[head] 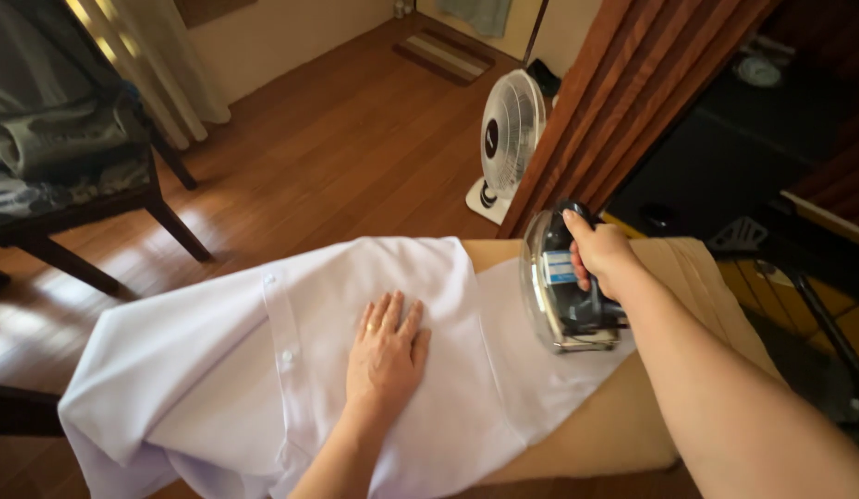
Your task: Ironing a white short-sleeved shirt on an ironing board and placing it on a hanger.
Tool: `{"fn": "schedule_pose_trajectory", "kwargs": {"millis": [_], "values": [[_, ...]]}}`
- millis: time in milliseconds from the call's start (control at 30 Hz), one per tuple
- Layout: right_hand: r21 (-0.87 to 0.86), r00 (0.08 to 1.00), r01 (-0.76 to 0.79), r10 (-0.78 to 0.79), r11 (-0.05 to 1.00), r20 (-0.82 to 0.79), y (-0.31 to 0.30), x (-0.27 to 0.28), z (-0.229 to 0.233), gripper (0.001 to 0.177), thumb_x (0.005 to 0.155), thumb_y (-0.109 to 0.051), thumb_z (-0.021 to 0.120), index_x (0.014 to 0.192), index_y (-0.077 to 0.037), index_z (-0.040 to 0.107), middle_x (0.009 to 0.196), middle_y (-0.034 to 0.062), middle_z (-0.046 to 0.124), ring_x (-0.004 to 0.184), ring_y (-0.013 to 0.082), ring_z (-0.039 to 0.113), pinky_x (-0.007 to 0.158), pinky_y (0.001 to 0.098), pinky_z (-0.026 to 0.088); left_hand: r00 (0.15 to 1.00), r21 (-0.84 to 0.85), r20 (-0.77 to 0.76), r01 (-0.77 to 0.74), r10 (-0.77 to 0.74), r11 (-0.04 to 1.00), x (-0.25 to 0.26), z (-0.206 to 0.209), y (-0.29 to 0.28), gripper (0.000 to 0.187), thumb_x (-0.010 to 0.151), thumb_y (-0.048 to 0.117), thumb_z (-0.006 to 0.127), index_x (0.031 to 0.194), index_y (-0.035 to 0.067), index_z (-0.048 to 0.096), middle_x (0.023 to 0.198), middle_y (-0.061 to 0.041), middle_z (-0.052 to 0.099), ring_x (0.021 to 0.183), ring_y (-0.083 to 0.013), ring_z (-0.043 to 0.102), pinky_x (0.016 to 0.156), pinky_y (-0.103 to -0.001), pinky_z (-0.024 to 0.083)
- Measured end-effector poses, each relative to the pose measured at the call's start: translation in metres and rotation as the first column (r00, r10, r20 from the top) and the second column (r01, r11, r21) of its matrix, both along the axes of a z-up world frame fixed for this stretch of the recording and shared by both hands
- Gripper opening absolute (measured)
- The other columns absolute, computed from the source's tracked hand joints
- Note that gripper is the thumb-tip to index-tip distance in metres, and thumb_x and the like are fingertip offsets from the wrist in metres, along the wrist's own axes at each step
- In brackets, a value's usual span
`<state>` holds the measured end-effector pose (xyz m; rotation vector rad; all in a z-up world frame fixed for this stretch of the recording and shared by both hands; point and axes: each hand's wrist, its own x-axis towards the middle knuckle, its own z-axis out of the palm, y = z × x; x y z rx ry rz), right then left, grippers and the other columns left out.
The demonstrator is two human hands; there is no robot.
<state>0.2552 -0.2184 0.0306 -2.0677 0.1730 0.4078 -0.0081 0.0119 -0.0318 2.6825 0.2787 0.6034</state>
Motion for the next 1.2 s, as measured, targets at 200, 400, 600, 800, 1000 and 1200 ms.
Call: {"fn": "schedule_pose_trajectory", "kwargs": {"millis": [200,400,600,800,1000,1200], "values": [[0.015,0.978,-0.188,0.188,0.982,-0.094,-0.02,-0.136,0.016,0.065,0.099,-0.056,0.053,0.061,-0.003,0.048,0.044,0.0102,0.047,0.03,0.0219,0.043,0.033,0.0381,0.037,1.0,0.008,-0.004,-0.002,0.002,1.0,-0.002,0.0,0.0,0.044,0.098,0.033,0.053,0.134,0.009,0.063,0.147,-0.019,0.053,0.142,-0.0333,0.043,0.12,-0.045,0.026],[-0.03,0.989,-0.114,0.11,0.993,-0.102,-0.044,-0.21,0.022,0.054,0.094,-0.048,0.058,0.062,-0.005,0.054,0.042,0.0042,0.048,0.031,0.0187,0.044,0.033,0.0382,0.037,1.0,0.012,0.002,0.003,-0.003,1.0,0.0,-0.006,-0.001,0.046,0.097,0.033,0.053,0.135,0.01,0.063,0.146,-0.02,0.053,0.141,-0.0341,0.043,0.119,-0.045,0.025],[0.127,0.986,-0.152,0.159,0.98,-0.047,0.018,-0.136,0.026,0.054,0.095,-0.051,0.057,0.064,-0.006,0.055,0.049,0.0018,0.057,0.038,0.0152,0.055,0.038,0.034,0.047,1.0,0.0,-0.012,-0.001,0.001,1.0,-0.002,0.002,0.0,0.045,0.097,0.032,0.054,0.135,0.009,0.063,0.147,-0.019,0.054,0.142,-0.0322,0.043,0.121,-0.044,0.026],[0.009,0.971,-0.229,0.229,0.973,-0.074,-0.023,-0.175,0.022,0.063,0.096,-0.055,0.059,0.064,-0.001,0.05,0.047,0.0076,0.046,0.031,0.0185,0.042,0.031,0.0349,0.034,1.0,0.013,-0.004,0.003,-0.003,1.0,0.001,-0.005,0.002,0.045,0.096,0.033,0.054,0.134,0.01,0.063,0.147,-0.018,0.053,0.141,-0.0325,0.043,0.119,-0.045,0.025],[-0.006,0.986,-0.143,0.142,0.99,-0.089,-0.021,-0.185,0.028,0.058,0.093,-0.053,0.06,0.065,-0.003,0.05,0.047,0.0044,0.045,0.032,0.0171,0.041,0.031,0.0351,0.034,1.0,0.017,-0.004,-0.011,0.011,1.0,0.0,-0.003,-0.001,0.045,0.098,0.032,0.053,0.135,0.009,0.063,0.147,-0.018,0.053,0.141,-0.0327,0.043,0.12,-0.045,0.026],[0.024,0.988,-0.156,0.156,0.988,-0.015,0.018,-0.142,0.026,0.057,0.093,-0.055,0.061,0.066,-0.006,0.052,0.05,0.0035,0.05,0.037,0.0157,0.045,0.034,0.0347,0.039,1.0,0.011,-0.004,-0.004,0.004,1.0,-0.002,0.006,0.001,0.043,0.097,0.032,0.055,0.133,0.01,0.064,0.147,-0.018,0.055,0.141,-0.0321,0.044,0.121,-0.044,0.027]]}}
